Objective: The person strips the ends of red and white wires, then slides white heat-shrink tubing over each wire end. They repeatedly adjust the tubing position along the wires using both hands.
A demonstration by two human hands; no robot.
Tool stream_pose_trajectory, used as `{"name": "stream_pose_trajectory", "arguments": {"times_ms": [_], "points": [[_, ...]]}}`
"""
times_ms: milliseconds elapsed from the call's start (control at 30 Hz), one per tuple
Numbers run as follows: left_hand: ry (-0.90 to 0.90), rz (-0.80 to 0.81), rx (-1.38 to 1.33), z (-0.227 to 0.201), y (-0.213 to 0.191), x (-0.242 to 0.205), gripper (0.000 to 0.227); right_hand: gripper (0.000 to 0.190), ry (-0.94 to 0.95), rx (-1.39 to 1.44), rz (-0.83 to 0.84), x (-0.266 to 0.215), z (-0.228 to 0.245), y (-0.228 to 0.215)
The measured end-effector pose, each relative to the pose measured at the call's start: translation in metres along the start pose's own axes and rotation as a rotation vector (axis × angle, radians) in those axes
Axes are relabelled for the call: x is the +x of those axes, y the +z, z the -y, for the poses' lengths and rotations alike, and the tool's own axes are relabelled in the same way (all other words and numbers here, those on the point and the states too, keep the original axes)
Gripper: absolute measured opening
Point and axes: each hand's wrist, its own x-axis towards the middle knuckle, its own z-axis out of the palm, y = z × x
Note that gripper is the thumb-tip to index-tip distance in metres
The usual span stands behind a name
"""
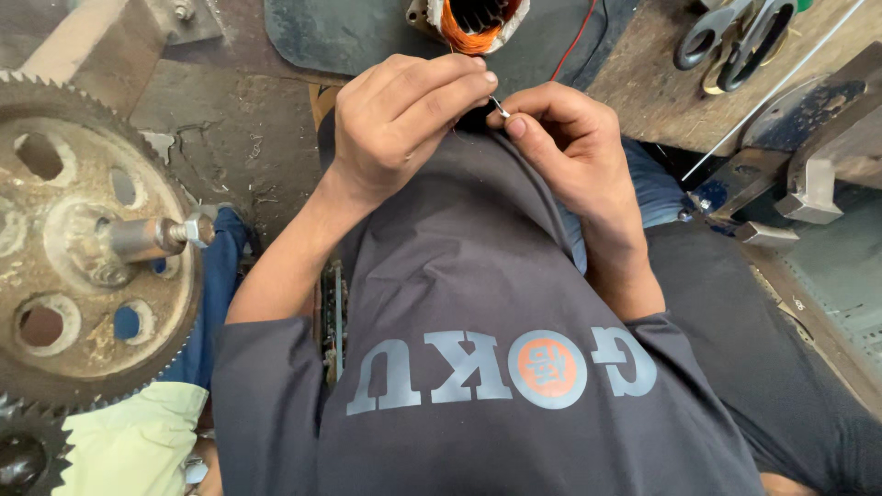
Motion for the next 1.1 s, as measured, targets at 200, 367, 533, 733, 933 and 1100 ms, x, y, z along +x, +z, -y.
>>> {"name": "stream_pose_trajectory", "arguments": {"times_ms": [200, 367, 533, 733, 933, 1100], "points": [[0.102, 0.151, 0.367, -0.001, -0.002, -0.002, 0.029, 0.013, -0.292, -0.609, -0.235, 0.006, -0.002, 0.005], [0.115, 0.143, 0.417, -0.001, 0.0, 0.001, 0.029, 0.02, -0.39, -0.679, -0.305, 0.008, 0.005, 0.01], [0.005, 0.108, 0.304, -0.007, 0.004, 0.003, 0.028, 0.023, -0.501, -0.746, -0.298, 0.011, 0.011, 0.011], [-0.08, 0.048, 0.25, -0.014, 0.008, 0.004, 0.028, 0.026, -0.537, -0.809, -0.292, 0.014, 0.014, 0.015], [-0.098, 0.043, 0.286, -0.016, 0.011, 0.005, 0.024, 0.026, -0.516, -0.763, -0.304, 0.013, 0.013, 0.018], [-0.122, 0.049, 0.299, -0.019, 0.012, 0.005, 0.024, 0.024, -0.48, -0.666, -0.304, 0.012, 0.008, 0.019]]}}
